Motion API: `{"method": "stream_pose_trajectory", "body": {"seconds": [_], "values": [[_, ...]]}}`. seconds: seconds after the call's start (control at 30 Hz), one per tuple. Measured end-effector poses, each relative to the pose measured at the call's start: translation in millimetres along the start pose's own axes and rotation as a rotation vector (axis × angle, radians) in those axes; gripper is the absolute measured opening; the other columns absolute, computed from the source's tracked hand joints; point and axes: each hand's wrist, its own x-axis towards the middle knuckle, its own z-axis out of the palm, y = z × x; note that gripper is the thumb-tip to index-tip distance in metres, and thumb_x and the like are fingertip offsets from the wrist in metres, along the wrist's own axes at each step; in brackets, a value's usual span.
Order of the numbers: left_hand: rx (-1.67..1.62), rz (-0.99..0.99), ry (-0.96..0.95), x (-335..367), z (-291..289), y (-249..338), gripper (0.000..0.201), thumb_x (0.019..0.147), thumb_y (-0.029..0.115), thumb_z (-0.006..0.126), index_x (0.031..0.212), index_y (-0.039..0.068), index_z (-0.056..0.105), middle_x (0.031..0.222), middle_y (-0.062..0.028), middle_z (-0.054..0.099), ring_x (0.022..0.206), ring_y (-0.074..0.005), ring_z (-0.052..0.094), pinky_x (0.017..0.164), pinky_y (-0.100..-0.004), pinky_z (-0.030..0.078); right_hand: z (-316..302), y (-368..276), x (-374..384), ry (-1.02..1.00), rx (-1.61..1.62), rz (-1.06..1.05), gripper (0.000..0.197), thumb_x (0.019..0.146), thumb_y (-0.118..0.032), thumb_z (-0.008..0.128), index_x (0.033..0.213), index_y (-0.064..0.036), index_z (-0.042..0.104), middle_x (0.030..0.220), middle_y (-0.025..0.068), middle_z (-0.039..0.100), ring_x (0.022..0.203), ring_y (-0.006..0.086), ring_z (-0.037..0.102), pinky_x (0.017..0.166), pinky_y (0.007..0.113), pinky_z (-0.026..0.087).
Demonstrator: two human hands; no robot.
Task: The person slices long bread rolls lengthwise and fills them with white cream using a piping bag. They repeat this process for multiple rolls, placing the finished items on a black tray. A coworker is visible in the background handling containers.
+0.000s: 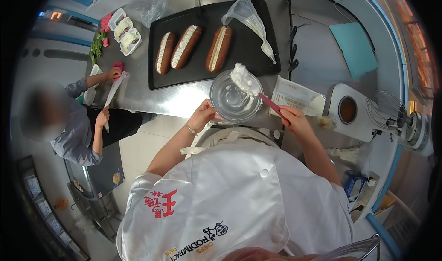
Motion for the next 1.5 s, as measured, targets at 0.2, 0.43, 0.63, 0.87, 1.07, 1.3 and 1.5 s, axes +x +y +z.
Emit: {"method": "stream_pose_trajectory", "body": {"seconds": [0.2, 0.43, 0.63, 0.87, 1.07, 1.3, 1.5], "values": [[0.335, -0.225, 0.129, 12, -2, 4, 0.014, 0.096, 0.007, 0.056, 0.099, 0.007, 0.042, 0.100, -0.0126, 0.064, 0.087, -0.0244, 0.071, 0.084, -0.0312, 0.058, -20, 70, 54, 0.058, -0.463, -0.154, 0.030, 0.097, -0.022, 0.053, 0.118, -0.0070, 0.067, 0.064, -0.0028, 0.051, 0.055, 0.0054, 0.042, 0.050, 0.023, 0.035], [0.220, -0.200, 0.046, 15, -23, -7, 0.013, 0.098, 0.011, 0.054, 0.104, 0.005, 0.043, 0.101, -0.0132, 0.065, 0.087, -0.0237, 0.071, 0.083, -0.0314, 0.058, 18, 13, 32, 0.056, -0.943, -0.256, 0.029, 0.095, -0.026, 0.052, 0.116, -0.0141, 0.068, 0.077, 0.0089, 0.068, 0.058, 0.0197, 0.064, 0.060, 0.034, 0.050], [0.146, -0.158, 0.014, 14, -33, -22, 0.013, 0.099, 0.013, 0.051, 0.106, 0.006, 0.044, 0.102, -0.0137, 0.066, 0.085, -0.0231, 0.071, 0.078, -0.0305, 0.057, 50, -2, 26, 0.028, -1.201, -0.224, 0.028, 0.094, -0.029, 0.050, 0.120, -0.0269, 0.060, 0.092, 0.0087, 0.069, 0.072, 0.0270, 0.066, 0.070, 0.038, 0.052], [0.176, -0.142, 0.012, 28, -50, -42, 0.009, 0.097, 0.008, 0.052, 0.101, 0.008, 0.044, 0.093, -0.0119, 0.066, 0.071, -0.0202, 0.069, 0.068, -0.0291, 0.057, 48, 29, 52, 0.049, -1.123, -0.464, 0.025, 0.093, -0.028, 0.056, 0.108, -0.0130, 0.070, 0.078, 0.0129, 0.068, 0.057, 0.0228, 0.063, 0.057, 0.035, 0.048], [0.096, -0.158, -0.002, 31, -57, -48, 0.010, 0.096, 0.007, 0.053, 0.098, 0.009, 0.043, 0.093, -0.0112, 0.065, 0.070, -0.0205, 0.069, 0.066, -0.0289, 0.057, 42, 44, 59, -0.251, -0.796, -0.223, 0.045, 0.092, -0.015, 0.049, 0.135, -0.0265, 0.047, 0.092, 0.0063, 0.063, 0.074, 0.0200, 0.060, 0.065, 0.034, 0.048], [0.126, -0.208, 0.055, 17, -41, -35, 0.013, 0.098, 0.014, 0.050, 0.107, 0.006, 0.047, 0.104, -0.0106, 0.065, 0.081, -0.0194, 0.070, 0.074, -0.0314, 0.058, -3, 49, 35, 0.024, -0.059, 0.150, 0.029, 0.096, -0.024, 0.055, 0.118, -0.0074, 0.066, 0.063, -0.0051, 0.044, 0.053, 0.0045, 0.035, 0.046, 0.022, 0.025], [0.208, -0.215, 0.127, 2, -36, -1, 0.018, 0.097, 0.014, 0.049, 0.111, 0.004, 0.047, 0.109, -0.0124, 0.064, 0.083, -0.0192, 0.069, 0.077, -0.0341, 0.058, -9, 51, 53, 0.047, -0.493, -0.070, 0.026, 0.096, -0.019, 0.054, 0.113, -0.0043, 0.068, 0.065, -0.0028, 0.052, 0.056, 0.0058, 0.044, 0.050, 0.023, 0.035]]}}
